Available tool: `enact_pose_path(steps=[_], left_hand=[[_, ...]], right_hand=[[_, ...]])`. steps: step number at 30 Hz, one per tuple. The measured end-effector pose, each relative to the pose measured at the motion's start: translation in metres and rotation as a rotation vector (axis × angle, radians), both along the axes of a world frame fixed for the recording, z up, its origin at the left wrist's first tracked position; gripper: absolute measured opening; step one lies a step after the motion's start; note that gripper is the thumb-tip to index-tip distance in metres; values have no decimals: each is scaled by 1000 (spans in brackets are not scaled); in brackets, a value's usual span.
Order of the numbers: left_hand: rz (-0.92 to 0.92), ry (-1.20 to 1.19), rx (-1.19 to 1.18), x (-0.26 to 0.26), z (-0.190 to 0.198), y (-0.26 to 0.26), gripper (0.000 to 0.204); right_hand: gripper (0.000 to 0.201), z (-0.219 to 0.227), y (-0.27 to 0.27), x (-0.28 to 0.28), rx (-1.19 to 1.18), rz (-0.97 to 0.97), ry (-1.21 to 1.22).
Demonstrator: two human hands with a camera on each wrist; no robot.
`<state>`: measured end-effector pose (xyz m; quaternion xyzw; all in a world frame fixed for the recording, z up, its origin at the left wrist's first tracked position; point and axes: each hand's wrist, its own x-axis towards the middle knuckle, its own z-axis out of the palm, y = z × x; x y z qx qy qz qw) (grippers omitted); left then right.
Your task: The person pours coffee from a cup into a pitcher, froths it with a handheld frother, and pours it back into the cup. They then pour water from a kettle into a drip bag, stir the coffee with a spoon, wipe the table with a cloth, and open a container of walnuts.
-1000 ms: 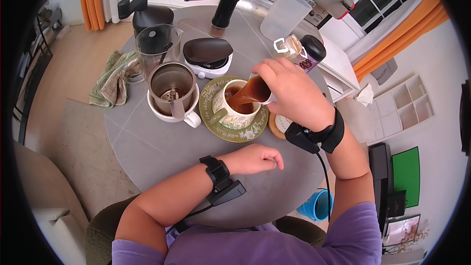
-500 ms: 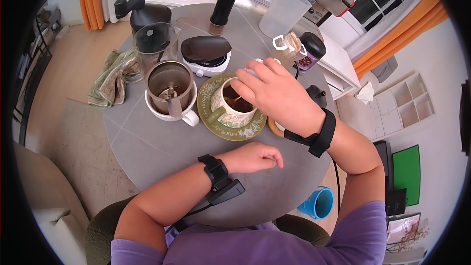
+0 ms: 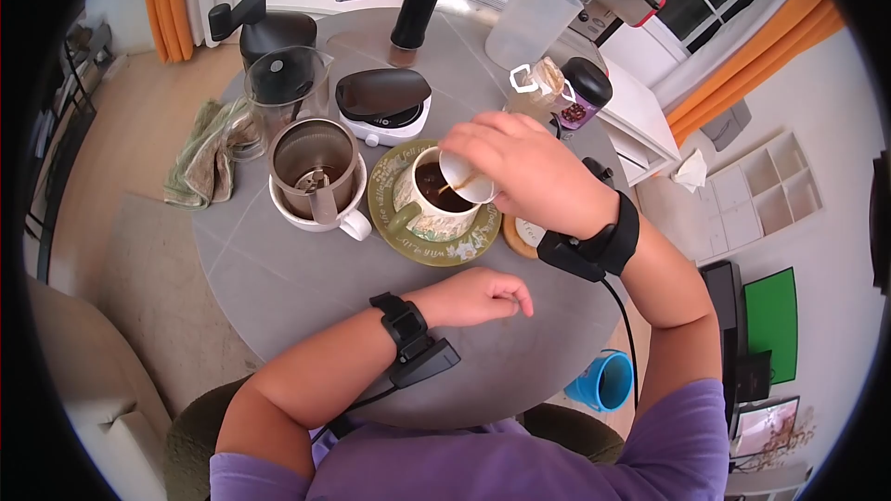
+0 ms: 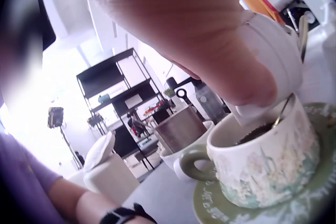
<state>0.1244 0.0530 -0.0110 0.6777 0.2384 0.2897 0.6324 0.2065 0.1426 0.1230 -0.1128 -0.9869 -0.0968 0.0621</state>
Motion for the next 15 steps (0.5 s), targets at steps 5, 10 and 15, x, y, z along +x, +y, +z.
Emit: enact_pose_path(steps=[5, 10, 15], left_hand=[[-11, 14, -14, -1, 2, 0, 18], [5, -19, 21, 3, -8, 1, 19], [-13, 25, -38, -1, 3, -1, 18]], right_hand=[[68, 7, 10, 17, -675, -236, 252], [76, 4, 33, 47, -994, -253, 516], [71, 1, 37, 68, -714, -224, 751]])
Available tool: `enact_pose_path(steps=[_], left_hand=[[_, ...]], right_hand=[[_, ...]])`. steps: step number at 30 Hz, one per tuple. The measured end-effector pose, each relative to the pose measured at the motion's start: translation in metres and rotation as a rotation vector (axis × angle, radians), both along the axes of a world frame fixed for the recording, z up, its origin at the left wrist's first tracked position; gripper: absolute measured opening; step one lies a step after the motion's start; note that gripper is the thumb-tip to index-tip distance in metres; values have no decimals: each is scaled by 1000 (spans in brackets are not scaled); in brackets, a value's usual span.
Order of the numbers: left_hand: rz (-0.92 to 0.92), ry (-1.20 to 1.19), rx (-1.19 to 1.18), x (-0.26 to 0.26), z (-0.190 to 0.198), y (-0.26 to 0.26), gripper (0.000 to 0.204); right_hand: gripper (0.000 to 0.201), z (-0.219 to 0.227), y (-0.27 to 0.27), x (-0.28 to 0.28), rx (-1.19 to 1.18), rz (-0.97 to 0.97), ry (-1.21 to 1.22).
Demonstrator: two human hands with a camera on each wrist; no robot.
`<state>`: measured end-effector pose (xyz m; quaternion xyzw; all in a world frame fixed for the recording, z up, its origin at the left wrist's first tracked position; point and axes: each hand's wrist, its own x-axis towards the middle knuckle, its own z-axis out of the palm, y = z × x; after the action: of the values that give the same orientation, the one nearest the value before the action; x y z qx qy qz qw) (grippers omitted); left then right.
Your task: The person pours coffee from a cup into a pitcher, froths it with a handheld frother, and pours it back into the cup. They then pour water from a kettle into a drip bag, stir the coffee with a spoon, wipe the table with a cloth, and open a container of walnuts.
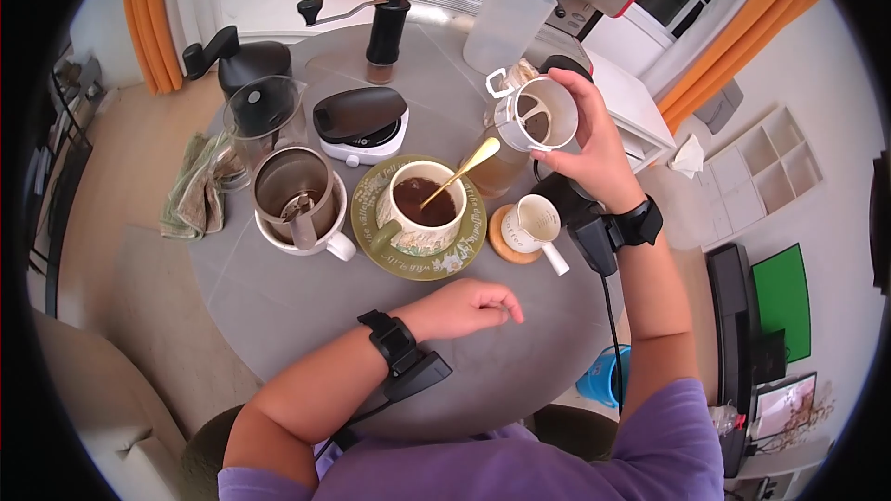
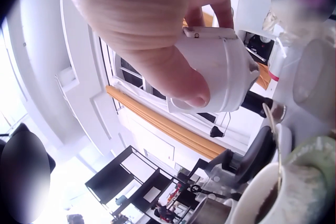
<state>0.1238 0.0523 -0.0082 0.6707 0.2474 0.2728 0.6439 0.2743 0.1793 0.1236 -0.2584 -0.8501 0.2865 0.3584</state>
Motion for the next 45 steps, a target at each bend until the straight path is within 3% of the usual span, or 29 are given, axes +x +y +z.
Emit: enact_pose_path(steps=[5, 18, 36, 45], left_hand=[[-33, -12, -78, 0, 0, 0, 17], [-31, -37, -141, 1, 0, 0, 16], [-25, -35, -120, 0, -1, 0, 17], [-10, -31, -94, 1, -1, 0, 17]], right_hand=[[70, -5, -3, 7, 238, -91, -76], [67, -10, 7, 11, 353, -97, -202], [68, -21, 18, 15, 91, -180, -20], [71, -5, -6, 5, 24, -59, 36]])
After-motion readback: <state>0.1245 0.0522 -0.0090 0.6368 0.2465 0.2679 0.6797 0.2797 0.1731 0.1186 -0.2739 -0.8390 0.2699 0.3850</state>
